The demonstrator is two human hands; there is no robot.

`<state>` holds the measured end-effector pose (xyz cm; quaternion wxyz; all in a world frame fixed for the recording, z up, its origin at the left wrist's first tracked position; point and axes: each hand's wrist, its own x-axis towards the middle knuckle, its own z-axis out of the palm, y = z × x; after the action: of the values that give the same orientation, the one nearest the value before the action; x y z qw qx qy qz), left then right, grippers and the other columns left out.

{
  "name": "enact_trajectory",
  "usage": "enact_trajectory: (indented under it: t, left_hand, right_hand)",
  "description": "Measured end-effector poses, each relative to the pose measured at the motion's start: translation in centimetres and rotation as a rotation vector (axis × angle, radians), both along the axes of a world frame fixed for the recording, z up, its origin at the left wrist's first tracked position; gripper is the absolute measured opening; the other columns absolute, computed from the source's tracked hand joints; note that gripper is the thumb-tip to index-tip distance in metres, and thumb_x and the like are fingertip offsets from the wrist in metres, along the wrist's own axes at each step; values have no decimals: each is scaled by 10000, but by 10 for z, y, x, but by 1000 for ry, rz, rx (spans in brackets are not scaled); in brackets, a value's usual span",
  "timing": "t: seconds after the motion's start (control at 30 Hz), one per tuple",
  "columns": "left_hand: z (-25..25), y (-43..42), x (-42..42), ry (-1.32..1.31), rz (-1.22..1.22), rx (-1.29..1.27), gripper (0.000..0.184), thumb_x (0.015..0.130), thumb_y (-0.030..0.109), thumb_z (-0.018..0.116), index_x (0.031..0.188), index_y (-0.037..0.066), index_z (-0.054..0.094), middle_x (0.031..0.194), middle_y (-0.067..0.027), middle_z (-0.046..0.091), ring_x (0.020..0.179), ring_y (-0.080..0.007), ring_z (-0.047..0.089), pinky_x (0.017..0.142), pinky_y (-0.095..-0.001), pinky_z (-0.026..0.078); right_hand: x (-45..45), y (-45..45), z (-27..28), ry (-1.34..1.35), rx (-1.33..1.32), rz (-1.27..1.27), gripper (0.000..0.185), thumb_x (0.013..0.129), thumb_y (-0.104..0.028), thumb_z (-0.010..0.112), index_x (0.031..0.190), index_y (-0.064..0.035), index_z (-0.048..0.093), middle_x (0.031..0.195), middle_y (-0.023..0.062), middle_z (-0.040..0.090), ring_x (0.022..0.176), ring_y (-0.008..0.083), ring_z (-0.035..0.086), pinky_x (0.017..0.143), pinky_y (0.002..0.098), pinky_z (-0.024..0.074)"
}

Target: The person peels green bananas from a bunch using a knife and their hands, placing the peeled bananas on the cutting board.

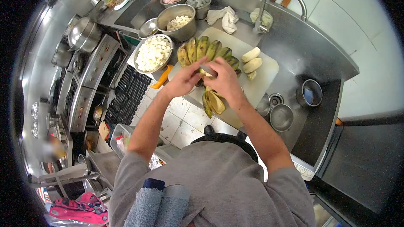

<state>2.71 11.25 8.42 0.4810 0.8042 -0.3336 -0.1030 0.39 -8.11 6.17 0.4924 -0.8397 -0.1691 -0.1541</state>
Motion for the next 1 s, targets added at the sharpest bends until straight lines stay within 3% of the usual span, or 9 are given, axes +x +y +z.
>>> enact_trajectory:
  t: [0.13,0.17,0.2,0.23,0.27,0.47,0.57,0.9,1.0]
  left_hand:
    - [-12,6,0,228,-62,-111,753,782,-136,462,1505,47,357,1433,-160,499,1230,-235,553,1001,-341,455]
    - [-21,6,-1,511,-237,-481,752,759,-138,461,1487,28,376,1442,-156,495,1221,-243,556,1015,-367,451]
    - [-19,8,-2,391,-165,-334,739,753,-130,481,1472,12,389,1411,-147,526,1215,-248,557,1025,-361,438]
    - [-13,6,2,0,-129,-211,669,792,-101,528,1445,5,429,1372,-144,562,1193,-234,563,991,-352,456]
    - [-19,5,6,90,-158,-279,602,834,-55,577,1422,5,463,1312,-151,600,1190,-216,556,973,-353,465]
    - [-30,10,14,112,-230,-426,468,915,46,639,1365,-8,521,1128,-101,667,943,-156,580,833,-321,480]
    - [-30,17,24,2,4,-214,448,910,42,646,1341,-15,536,1102,-103,665,954,-159,590,845,-326,488]
    - [-22,4,14,62,-60,-441,421,918,45,625,1328,-17,553,1164,-145,671,1009,-199,623,876,-325,487]
    - [-23,8,6,42,-29,-373,471,948,53,563,1402,-32,469,1151,-222,649,991,-282,631,852,-352,482]
  right_hand:
    - [0,8,-20,-2,43,-3,392,723,-102,807,1093,-34,699,1033,103,613,925,246,609,754,358,505]
    - [-3,8,-17,-31,10,-16,400,726,-107,824,1097,-29,699,1089,111,616,967,259,609,772,347,508]
    - [-7,10,-6,-77,-50,-37,382,745,-136,833,1084,-25,697,1114,107,616,990,250,606,794,340,504]
    - [0,8,-14,-127,-44,-14,366,769,-150,828,1083,-17,693,1111,102,614,985,240,605,804,336,499]
    - [-2,7,-9,56,-35,11,361,828,-154,783,1119,11,649,1153,107,582,1061,257,576,856,327,472]
    - [-4,4,-17,-46,-63,4,339,834,-85,758,1093,62,597,1086,98,610,949,226,563,818,327,470]
    - [-6,0,-20,73,-180,35,327,833,-44,741,1088,55,562,1049,111,591,917,220,526,838,328,465]
    - [4,-7,-12,261,217,53,336,823,47,699,1105,9,521,1073,73,537,1009,204,543,912,338,453]
    - [2,-2,-9,153,74,18,361,815,30,708,1137,31,543,1128,102,556,1031,211,553,901,346,465]
